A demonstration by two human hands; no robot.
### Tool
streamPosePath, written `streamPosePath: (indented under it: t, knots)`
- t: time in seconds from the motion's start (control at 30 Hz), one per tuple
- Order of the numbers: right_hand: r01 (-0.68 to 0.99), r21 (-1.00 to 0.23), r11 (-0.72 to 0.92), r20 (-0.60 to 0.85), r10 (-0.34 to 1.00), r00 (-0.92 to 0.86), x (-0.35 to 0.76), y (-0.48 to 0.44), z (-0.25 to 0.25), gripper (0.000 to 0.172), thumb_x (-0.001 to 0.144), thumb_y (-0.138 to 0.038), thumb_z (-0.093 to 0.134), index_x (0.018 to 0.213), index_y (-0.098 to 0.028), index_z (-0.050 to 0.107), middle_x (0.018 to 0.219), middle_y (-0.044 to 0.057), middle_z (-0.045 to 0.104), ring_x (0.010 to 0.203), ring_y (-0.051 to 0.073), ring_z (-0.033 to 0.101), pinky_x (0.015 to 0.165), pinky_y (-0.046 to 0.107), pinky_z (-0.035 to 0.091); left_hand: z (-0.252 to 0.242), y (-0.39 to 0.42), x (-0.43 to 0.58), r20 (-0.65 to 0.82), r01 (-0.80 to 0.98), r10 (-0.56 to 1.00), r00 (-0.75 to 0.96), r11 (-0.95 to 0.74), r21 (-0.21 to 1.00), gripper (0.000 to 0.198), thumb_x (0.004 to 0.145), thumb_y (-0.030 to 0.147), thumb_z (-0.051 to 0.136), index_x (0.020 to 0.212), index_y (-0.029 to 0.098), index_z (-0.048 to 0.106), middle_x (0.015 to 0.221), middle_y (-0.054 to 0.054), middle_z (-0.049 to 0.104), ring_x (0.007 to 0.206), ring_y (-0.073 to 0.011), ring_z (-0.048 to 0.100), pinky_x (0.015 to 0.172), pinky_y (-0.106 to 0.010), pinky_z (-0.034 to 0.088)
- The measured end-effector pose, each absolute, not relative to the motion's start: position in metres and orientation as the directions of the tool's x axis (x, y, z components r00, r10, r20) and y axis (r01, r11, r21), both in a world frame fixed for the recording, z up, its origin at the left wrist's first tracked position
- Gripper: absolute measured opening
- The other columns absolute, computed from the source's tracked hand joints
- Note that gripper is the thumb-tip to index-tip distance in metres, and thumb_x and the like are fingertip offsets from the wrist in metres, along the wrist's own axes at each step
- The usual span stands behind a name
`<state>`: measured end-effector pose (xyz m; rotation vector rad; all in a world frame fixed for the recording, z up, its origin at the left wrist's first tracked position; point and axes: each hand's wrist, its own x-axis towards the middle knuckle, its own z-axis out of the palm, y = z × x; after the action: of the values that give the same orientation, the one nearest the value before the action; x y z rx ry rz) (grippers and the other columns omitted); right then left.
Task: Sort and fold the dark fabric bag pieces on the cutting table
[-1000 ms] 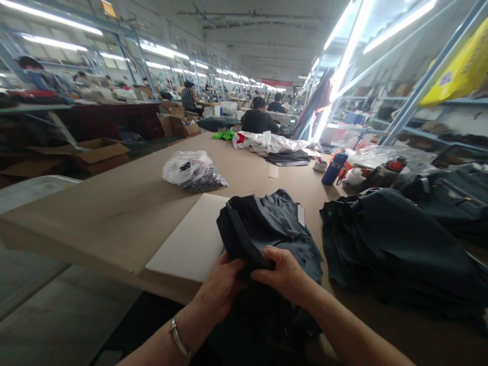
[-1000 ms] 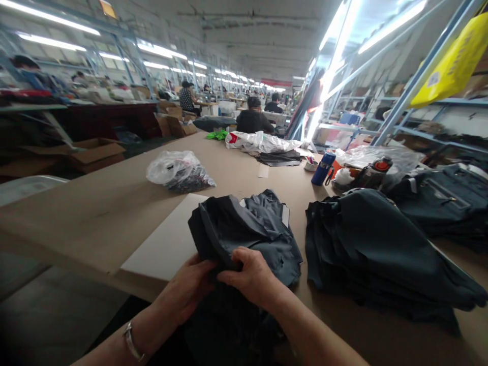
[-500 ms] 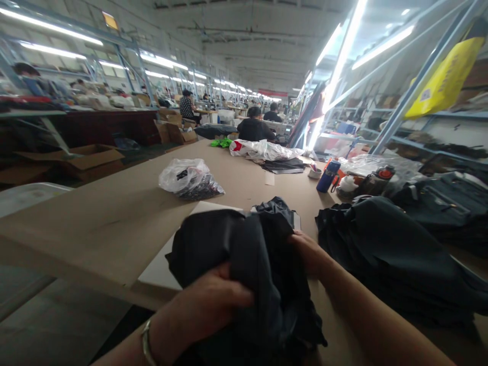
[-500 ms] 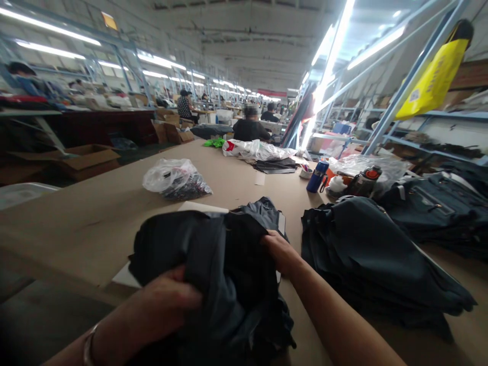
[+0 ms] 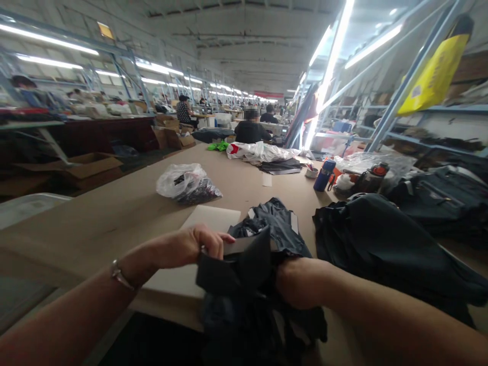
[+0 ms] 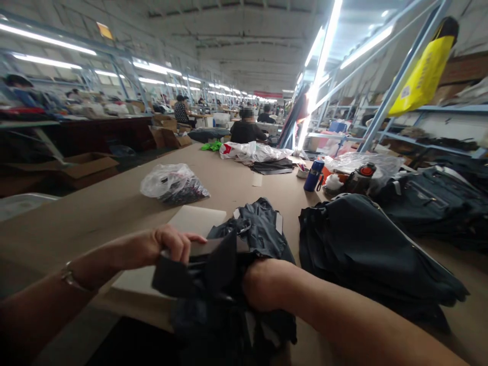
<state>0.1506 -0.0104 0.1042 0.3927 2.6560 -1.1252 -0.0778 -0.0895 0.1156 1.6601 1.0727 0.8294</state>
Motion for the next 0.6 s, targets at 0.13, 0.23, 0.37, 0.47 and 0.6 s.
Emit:
streamPosePath:
  t: [0.13,0.23,0.37,0.47,0.6]
  knots:
    - [0.019,-0.352,0.936,-0.334,-0.106,-0.937,0.174,0.016,0.167,0.014,0.077,-0.007,0.058,0.082,-0.015,0.068,0.082,0.007,0.067,0.076,0.020,0.060,0.072,0.029,0.045,0.119,-0.091,-0.081,0.103,0.513,0.958,0.268,-0.232,0.827,0.023,0.073,0.020,0.057,0.050,0.018,0.061,0.083,-0.006,0.066,0.091,-0.0199,0.057,0.109,-0.039,0.019]
    - [0.057,-0.454,0.889,-0.122,0.001,-0.993,0.181,0.030,0.209,0.022,0.089,-0.020,0.050,0.105,-0.022,0.065,0.087,0.000,0.066,0.076,0.014,0.059,0.071,0.022,0.044,0.129,-0.086,-0.080,0.289,0.509,0.949,0.122,-0.310,0.803,0.019,0.067,0.026,0.063,0.050,0.017,0.062,0.091,-0.008,0.064,0.100,-0.0239,0.053,0.108,-0.040,0.020]
    - [0.024,-0.649,0.761,0.086,0.105,-0.991,0.169,0.039,0.200,0.031,0.093,-0.023,0.036,0.107,-0.018,0.063,0.088,0.001,0.064,0.073,0.013,0.059,0.063,0.021,0.045,0.149,-0.080,-0.074,0.350,0.306,0.936,0.035,-0.343,0.888,0.016,0.068,0.025,0.061,0.055,0.014,0.060,0.089,-0.008,0.061,0.091,-0.0210,0.056,0.083,-0.032,0.043]
    - [0.098,-0.470,0.877,-0.085,0.066,-0.994,0.153,0.030,0.168,0.022,0.080,-0.006,0.049,0.069,-0.013,0.066,0.060,0.001,0.057,0.054,0.012,0.051,0.055,0.023,0.039,0.148,-0.074,-0.073,0.337,0.511,0.931,0.143,-0.361,0.780,0.015,0.064,0.011,0.047,0.051,0.012,0.055,0.080,-0.006,0.057,0.076,-0.0143,0.052,0.067,-0.025,0.039]
    - [0.036,-0.329,0.943,-0.138,-0.010,-0.990,0.154,0.022,0.179,0.016,0.082,-0.008,0.055,0.085,-0.018,0.066,0.066,-0.002,0.057,0.057,0.010,0.048,0.057,0.022,0.035,0.128,-0.066,-0.082,0.302,0.792,0.909,0.287,-0.403,0.459,0.020,0.059,0.002,0.038,0.052,0.013,0.052,0.070,-0.003,0.053,0.075,-0.0122,0.046,0.073,-0.025,0.036]
